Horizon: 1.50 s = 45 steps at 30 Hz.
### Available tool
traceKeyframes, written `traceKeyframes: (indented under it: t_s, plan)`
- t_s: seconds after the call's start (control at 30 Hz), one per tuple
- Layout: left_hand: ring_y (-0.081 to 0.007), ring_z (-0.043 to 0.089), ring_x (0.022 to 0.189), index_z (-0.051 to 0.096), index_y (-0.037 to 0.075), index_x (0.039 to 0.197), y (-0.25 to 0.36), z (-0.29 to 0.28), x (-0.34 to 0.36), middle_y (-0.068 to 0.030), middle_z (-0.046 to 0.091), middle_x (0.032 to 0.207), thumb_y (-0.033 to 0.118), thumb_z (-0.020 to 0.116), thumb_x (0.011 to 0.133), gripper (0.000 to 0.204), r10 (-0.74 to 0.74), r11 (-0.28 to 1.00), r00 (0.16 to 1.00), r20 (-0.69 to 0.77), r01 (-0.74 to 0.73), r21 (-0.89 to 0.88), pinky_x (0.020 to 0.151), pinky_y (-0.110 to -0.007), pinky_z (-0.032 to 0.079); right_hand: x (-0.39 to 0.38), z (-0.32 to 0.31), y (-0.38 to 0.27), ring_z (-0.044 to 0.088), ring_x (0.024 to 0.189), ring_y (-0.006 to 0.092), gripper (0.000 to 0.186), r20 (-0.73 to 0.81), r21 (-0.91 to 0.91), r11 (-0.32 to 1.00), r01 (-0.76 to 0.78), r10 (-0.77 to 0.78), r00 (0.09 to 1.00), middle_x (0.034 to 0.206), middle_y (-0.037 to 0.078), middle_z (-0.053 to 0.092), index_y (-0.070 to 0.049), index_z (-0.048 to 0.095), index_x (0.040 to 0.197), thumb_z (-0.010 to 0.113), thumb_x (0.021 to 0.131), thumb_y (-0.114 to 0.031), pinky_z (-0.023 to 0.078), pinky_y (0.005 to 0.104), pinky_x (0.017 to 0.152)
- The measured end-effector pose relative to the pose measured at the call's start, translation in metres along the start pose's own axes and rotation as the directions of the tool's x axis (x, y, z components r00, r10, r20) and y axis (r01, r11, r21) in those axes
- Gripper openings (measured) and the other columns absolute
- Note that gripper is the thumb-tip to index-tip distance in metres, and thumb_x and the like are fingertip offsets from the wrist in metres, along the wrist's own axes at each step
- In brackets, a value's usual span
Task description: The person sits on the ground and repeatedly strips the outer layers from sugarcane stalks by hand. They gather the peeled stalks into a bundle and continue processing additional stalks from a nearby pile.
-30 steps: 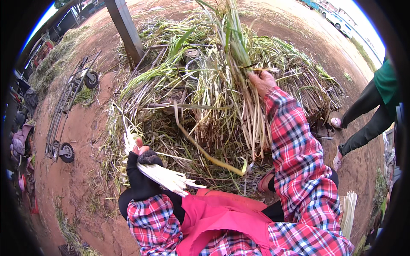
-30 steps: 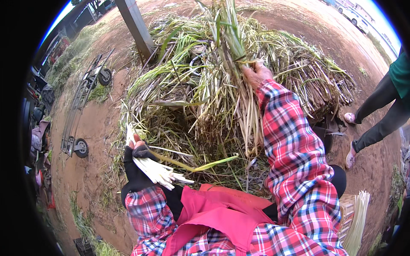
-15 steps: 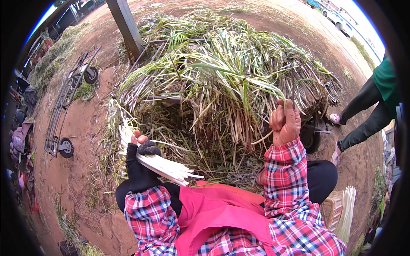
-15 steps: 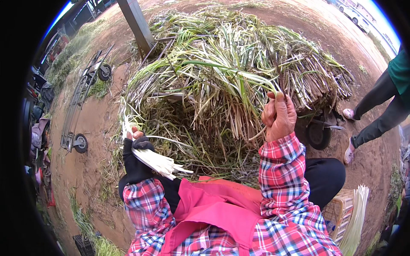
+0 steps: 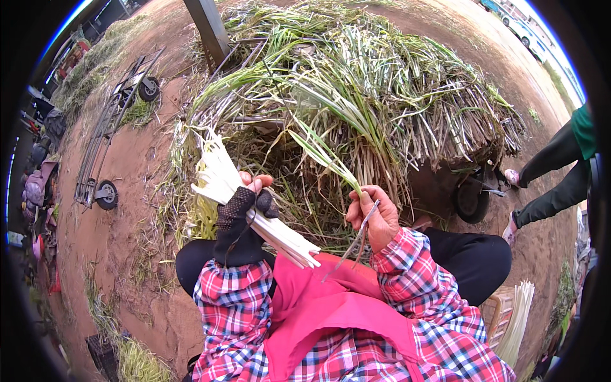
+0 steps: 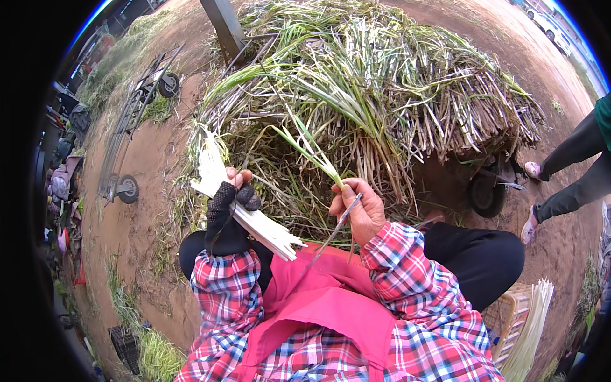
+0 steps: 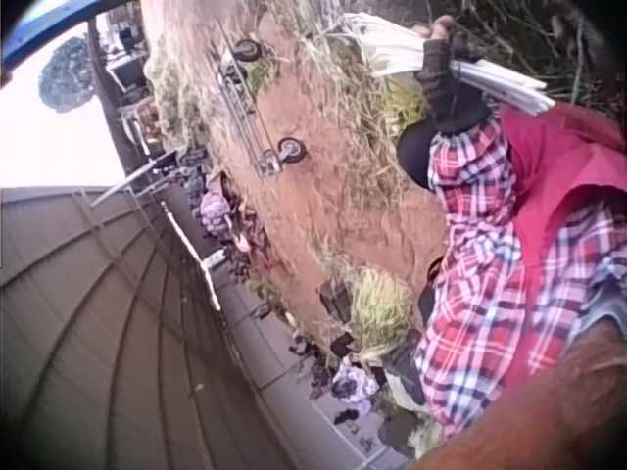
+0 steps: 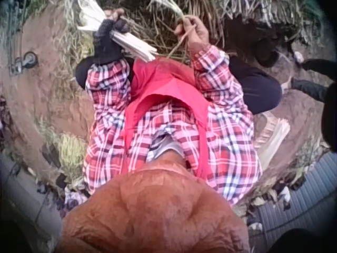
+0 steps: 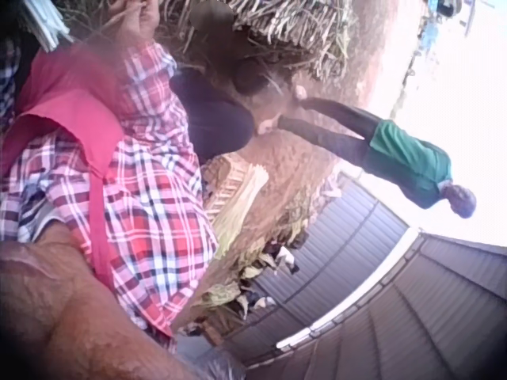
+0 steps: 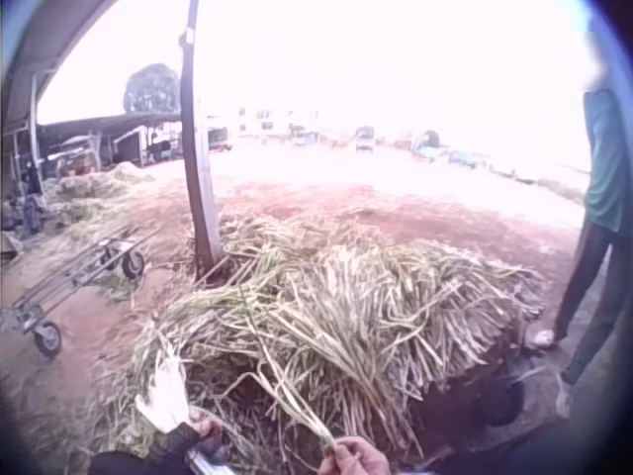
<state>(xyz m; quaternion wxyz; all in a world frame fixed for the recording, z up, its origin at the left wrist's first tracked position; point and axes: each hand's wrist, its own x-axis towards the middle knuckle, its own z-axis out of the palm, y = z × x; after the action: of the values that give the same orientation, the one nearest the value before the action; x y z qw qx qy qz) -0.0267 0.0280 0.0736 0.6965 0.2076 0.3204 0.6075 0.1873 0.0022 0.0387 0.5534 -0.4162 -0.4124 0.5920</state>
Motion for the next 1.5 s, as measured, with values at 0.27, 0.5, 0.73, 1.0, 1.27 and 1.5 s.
traceKeyframes:
  t_s: [0.27,0.5,0.73,1.0,1.27,1.5]
  plan:
    - [-0.0149,0.054,0.062,0.045,0.012,0.084,-0.025,-0.009,0.013,-0.0124,0.057,0.085,0.003,0.059,0.076,0.018,-0.089,0.987,0.996,0.018,0.086,0.132,0.052,-0.029,0.047,-0.005,0.000,0.020,0.046,0.049,0.0053,0.022,0.077,-0.130,0.987,-0.090,0.100,0.992,0.064,0.004,0.055,-0.003,0.046,0.095,0.035,0.091,-0.021,0.037,0.0172,0.047]
    - [-0.0111,0.054,0.065,0.052,0.001,0.084,0.012,-0.033,0.020,-0.0068,0.056,0.077,0.010,0.059,0.077,0.013,0.252,0.953,0.910,-0.328,-0.293,-0.079,0.054,-0.023,0.046,0.018,-0.051,0.005,0.032,0.040,0.0068,0.022,0.011,0.503,0.848,-0.165,0.184,0.983,0.055,0.000,0.042,-0.002,0.047,0.093,0.034,0.091,-0.019,0.030,0.0219,0.040]
    - [-0.0147,0.056,0.066,0.045,0.006,0.090,-0.013,-0.026,0.010,-0.0103,0.058,0.083,0.005,0.060,0.074,0.021,0.004,0.997,0.988,-0.153,0.007,0.071,0.055,-0.025,0.049,0.014,-0.042,0.020,0.028,0.037,0.0077,0.022,0.203,0.444,0.827,-0.344,0.282,0.938,0.051,0.000,0.038,-0.001,0.047,0.094,0.033,0.091,-0.019,0.027,0.0220,0.038]
    - [-0.0119,0.056,0.065,0.049,0.008,0.087,-0.057,-0.024,0.017,-0.0029,0.055,0.075,0.009,0.067,0.070,0.025,-0.083,0.908,0.995,-0.060,0.101,0.407,0.053,-0.023,0.046,0.000,0.013,0.030,0.030,0.038,0.0041,0.024,0.362,0.104,0.884,-0.455,0.393,0.846,0.052,0.001,0.046,-0.001,0.048,0.089,0.036,0.091,-0.022,0.025,0.0179,0.037]
    - [-0.0112,0.055,0.069,0.052,0.006,0.089,-0.066,-0.028,0.009,-0.0017,0.056,0.077,0.007,0.068,0.068,0.027,-0.198,0.969,0.980,0.021,0.192,0.154,0.060,-0.023,0.045,0.001,0.016,0.036,0.033,0.038,0.0041,0.019,0.169,-0.010,0.910,-0.415,0.410,0.896,0.050,0.000,0.047,-0.003,0.047,0.084,0.036,0.090,-0.017,0.026,0.0182,0.036]
    - [-0.0107,0.051,0.066,0.056,0.004,0.081,-0.079,-0.036,0.020,-0.0017,0.056,0.074,0.010,0.068,0.069,0.017,-0.029,0.848,0.985,0.169,-0.065,0.526,0.058,-0.024,0.043,0.001,0.021,0.026,0.046,0.046,0.0100,0.013,0.146,-0.723,0.666,0.187,-0.117,0.982,0.059,0.005,0.052,-0.001,0.049,0.088,0.050,0.082,-0.013,0.038,0.0221,0.046]
